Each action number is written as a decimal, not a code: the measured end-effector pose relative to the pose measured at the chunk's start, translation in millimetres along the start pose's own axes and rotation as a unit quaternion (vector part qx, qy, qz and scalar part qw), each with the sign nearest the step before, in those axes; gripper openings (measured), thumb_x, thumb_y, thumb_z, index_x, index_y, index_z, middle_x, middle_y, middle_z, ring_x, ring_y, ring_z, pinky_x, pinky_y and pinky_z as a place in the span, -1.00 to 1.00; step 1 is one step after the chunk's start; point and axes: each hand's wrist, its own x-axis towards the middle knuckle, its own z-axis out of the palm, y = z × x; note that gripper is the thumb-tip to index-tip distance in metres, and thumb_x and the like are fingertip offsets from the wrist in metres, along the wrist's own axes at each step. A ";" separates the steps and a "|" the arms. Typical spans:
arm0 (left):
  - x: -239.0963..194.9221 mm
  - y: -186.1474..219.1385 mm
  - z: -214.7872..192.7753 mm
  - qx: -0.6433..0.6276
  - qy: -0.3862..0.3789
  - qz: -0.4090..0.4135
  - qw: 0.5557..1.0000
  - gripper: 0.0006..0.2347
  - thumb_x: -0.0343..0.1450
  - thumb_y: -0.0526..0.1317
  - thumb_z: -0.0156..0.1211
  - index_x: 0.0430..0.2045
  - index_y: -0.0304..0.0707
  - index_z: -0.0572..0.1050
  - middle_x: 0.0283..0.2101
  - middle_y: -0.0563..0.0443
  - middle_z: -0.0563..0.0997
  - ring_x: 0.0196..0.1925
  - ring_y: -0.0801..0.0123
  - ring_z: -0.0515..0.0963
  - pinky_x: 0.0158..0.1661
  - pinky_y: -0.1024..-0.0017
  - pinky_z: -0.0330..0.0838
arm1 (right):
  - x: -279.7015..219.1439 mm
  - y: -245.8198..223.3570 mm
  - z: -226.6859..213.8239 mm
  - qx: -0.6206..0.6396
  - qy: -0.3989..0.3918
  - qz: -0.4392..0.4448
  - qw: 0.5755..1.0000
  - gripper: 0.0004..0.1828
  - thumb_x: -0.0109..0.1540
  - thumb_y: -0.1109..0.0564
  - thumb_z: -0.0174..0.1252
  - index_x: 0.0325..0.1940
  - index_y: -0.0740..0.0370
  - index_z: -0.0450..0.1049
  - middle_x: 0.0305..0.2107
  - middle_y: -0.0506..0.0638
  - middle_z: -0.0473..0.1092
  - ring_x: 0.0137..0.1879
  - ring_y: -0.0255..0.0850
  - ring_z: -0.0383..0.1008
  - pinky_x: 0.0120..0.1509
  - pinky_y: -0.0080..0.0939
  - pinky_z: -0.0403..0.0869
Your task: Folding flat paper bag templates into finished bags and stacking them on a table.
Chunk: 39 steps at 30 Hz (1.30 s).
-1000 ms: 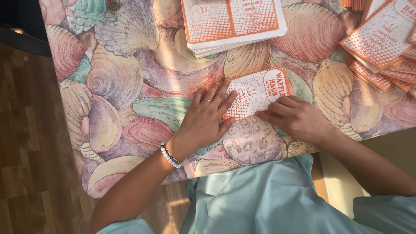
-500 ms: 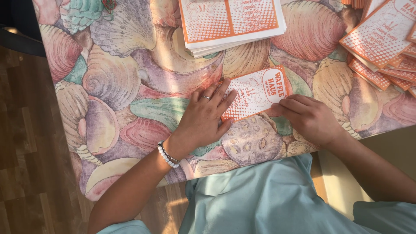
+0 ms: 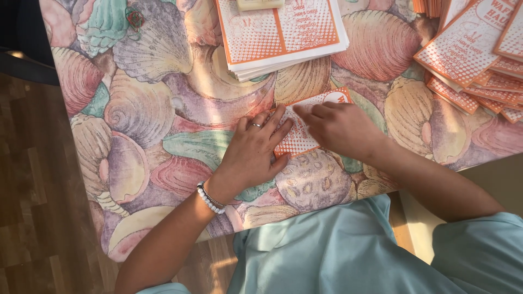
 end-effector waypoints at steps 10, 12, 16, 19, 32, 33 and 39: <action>-3.0 2.5 -10.1 -0.012 -0.013 -0.007 1.000 -0.48 0.51 0.10 -0.24 0.34 -0.13 0.24 0.46 -0.28 0.13 0.34 -0.06 0.27 0.16 -0.08 0.07 | -18.6 49.3 42.9 -0.074 0.009 0.042 0.996 -0.72 0.30 0.13 0.02 -0.09 0.03 0.66 -0.53 -0.17 0.47 -0.39 -0.31 0.54 -0.28 -0.39 0.47; -3.1 3.8 -12.8 -0.019 -0.027 -0.004 0.999 -0.49 0.51 0.06 -0.25 0.35 -0.16 0.25 0.46 -0.33 0.13 0.35 -0.11 0.27 0.14 -0.12 0.07 | -39.1 73.5 44.2 -0.099 0.042 0.078 0.991 -0.79 0.25 0.09 0.13 -0.12 -0.04 0.66 -0.52 -0.12 0.44 -0.33 -0.16 0.56 -0.30 -0.22 0.49; -2.2 6.5 -8.1 -0.007 -0.033 0.000 0.999 -0.48 0.50 0.05 -0.24 0.35 -0.18 0.24 0.47 -0.36 0.12 0.35 -0.14 0.27 0.14 -0.13 0.08 | -59.6 71.3 25.1 -0.139 0.038 0.084 0.986 -0.80 0.27 0.09 0.12 -0.14 -0.06 0.64 -0.51 -0.17 0.40 -0.31 -0.23 0.56 -0.23 -0.30 0.50; -5.9 8.9 -4.6 0.003 -0.026 -0.002 1.000 -0.47 0.51 0.04 -0.28 0.38 -0.21 0.21 0.49 -0.40 0.06 0.39 -0.19 0.23 0.18 -0.20 0.02 | -62.9 26.5 7.5 -0.057 0.080 0.036 0.995 -0.72 0.22 0.21 0.14 -0.05 0.08 0.68 -0.22 0.03 0.53 -0.08 -0.06 0.60 -0.08 -0.17 0.55; -11.0 16.0 2.3 0.000 -0.029 -0.040 0.999 -0.43 0.55 0.05 -0.32 0.46 -0.27 0.02 0.54 -0.34 -0.07 0.55 -0.14 -0.07 0.34 -0.36 -0.32 | -59.8 5.6 6.7 0.078 0.048 0.023 0.996 -0.72 0.26 0.27 0.06 -0.04 0.20 0.63 -0.29 0.05 0.52 -0.16 -0.13 0.57 -0.13 -0.22 0.53; -10.8 16.3 1.4 -0.008 -0.038 -0.046 0.998 -0.42 0.55 0.06 -0.34 0.45 -0.29 0.01 0.54 -0.35 -0.07 0.55 -0.15 -0.07 0.34 -0.35 -0.28 | -50.9 5.4 1.5 0.074 0.015 0.049 0.996 -0.64 0.28 0.26 0.04 0.11 0.21 0.61 -0.38 0.04 0.54 -0.24 -0.18 0.58 -0.16 -0.29 0.54; -11.4 21.6 -7.4 -0.001 -0.030 -0.051 0.998 -0.44 0.57 0.05 -0.37 0.44 -0.32 0.04 0.55 -0.30 -0.13 0.56 -0.15 -0.14 0.31 -0.43 -0.31 | 12.0 -12.2 -9.8 0.026 -0.042 0.033 0.998 -0.56 0.29 0.21 -0.04 0.24 0.30 0.49 -0.52 0.07 0.57 -0.38 -0.19 0.63 -0.35 -0.29 0.53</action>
